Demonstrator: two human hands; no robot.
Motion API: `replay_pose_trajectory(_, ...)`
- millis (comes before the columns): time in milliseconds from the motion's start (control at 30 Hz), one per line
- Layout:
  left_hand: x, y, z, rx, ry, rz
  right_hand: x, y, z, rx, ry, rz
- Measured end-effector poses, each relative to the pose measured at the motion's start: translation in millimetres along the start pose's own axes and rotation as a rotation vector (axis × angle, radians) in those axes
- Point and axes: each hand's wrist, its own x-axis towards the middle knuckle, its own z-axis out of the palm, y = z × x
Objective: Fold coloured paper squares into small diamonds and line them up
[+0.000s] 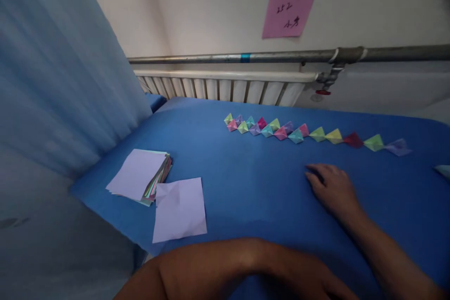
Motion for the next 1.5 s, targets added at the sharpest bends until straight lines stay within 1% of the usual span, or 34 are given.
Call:
replay_pose_trajectory(100,-7.1,4.4,5.5,0.015,0.028,-0.056,-40.4,-21.8,-13.1,0.021,-0.012,-0.047)
replay_pose_trajectory(167,-11.5,4.3,9.1,0.068,0.100,-0.070,-66.1,-39.3,-22.3,0.040,-0.006,-0.062)
replay_pose_trajectory(233,-15.6,2.2,12.3,0.050,0.190,-0.056,-88.9,-55.0,-30.6,0.052,-0.015,-0.070)
replay_pose_trajectory(333,-24.7,-1.9,22.7,0.024,0.376,-0.028,-117.6,-72.4,-43.6,0.096,-0.016,-0.056)
replay_pose_trajectory(367,-30.0,-3.5,29.2,0.041,0.464,-0.013,-125.6,-76.7,-48.1,0.108,-0.012,-0.048)
replay_pose_trajectory(400,-37.4,-5.6,37.3,0.077,0.576,0.019,-132.6,-80.3,-52.6,0.117,-0.014,-0.035)
replay_pose_trajectory(467,-59.9,-12.8,56.8,0.260,0.835,0.090,-143.0,-86.0,-60.2,0.129,-0.018,-0.014)
replay_pose_trajectory(533,-94.2,-25.6,76.1,0.421,1.159,0.138,-149.0,-90.2,-65.5,0.132,-0.015,-0.001)
replay_pose_trajectory(567,-115.3,-34.2,83.6,0.462,1.370,0.129,-150.6,-91.6,-67.2,0.133,-0.011,0.000)
replay_pose_trajectory(600,-137.8,-43.7,89.0,0.502,1.625,0.098,-151.6,-92.7,-68.2,0.134,-0.005,-0.002)
replay_pose_trajectory(633,-160.7,-53.4,92.4,0.524,1.844,0.002,-152.3,-93.3,-68.8,0.136,-0.002,-0.009)
replay_pose_trajectory(667,-182.4,-62.5,94.4,0.519,2.051,-0.133,-153.0,-93.5,-68.9,0.136,0.001,-0.019)
replay_pose_trajectory(700,-201.8,-70.4,95.6,0.489,2.156,-0.289,-153.8,-93.0,-68.5,0.136,0.003,-0.030)
replay_pose_trajectory(733,-217.9,-76.4,96.7,0.445,2.194,-0.437,-154.6,-91.9,-67.6,0.135,0.004,-0.045)
replay_pose_trajectory(767,-230.0,-80.4,97.8,0.418,2.196,-0.551,-155.3,-90.1,-66.1,0.126,0.008,-0.053)
replay_pose_trajectory(800,-238.1,-82.5,98.5,0.405,2.189,-0.621,-155.6,-87.6,-63.8,0.117,0.006,-0.057)
replay_pose_trajectory(833,-242.5,-83.1,98.3,0.375,2.195,-0.640,-155.3,-84.5,-60.9,0.112,0.006,-0.062)
replay_pose_trajectory(900,-243.4,-81.8,93.9,0.280,2.246,-0.632,-153.4,-78.1,-54.4,0.111,-0.014,-0.072)
replay_pose_trajectory(967,-240.0,-79.8,85.6,0.253,2.303,-0.633,-151.1,-73.8,-49.9,0.111,-0.023,-0.077)
replay_pose_trajectory(1033,-237.5,-78.5,77.3,0.207,2.363,-0.606,-150.0,-72.9,-49.4,0.114,-0.031,-0.083)
replay_pose_trajectory(1133,-236.7,-78.3,70.6,0.104,2.417,-0.468,-150.2,-75.0,-52.8,0.128,-0.041,-0.092)
replay_pose_trajectory(1267,-229.9,-72.2,74.0,-0.065,2.410,-0.132,-151.8,-77.0,-55.1,0.152,-0.056,-0.094)
replay_pose_trajectory(1333,-221.3,-62.6,78.5,-0.160,2.376,0.039,-153.3,-78.5,-55.1,0.188,-0.064,-0.085)
replay_pose_trajectory(1400,-209.2,-48.9,82.9,-0.259,2.316,0.171,-155.6,-82.4,-56.4,0.252,-0.076,-0.075)
replay_pose_trajectory(1500,-184.7,-26.8,87.6,-0.385,2.181,0.285,-161.0,-92.5,-62.7,0.348,-0.041,-0.073)
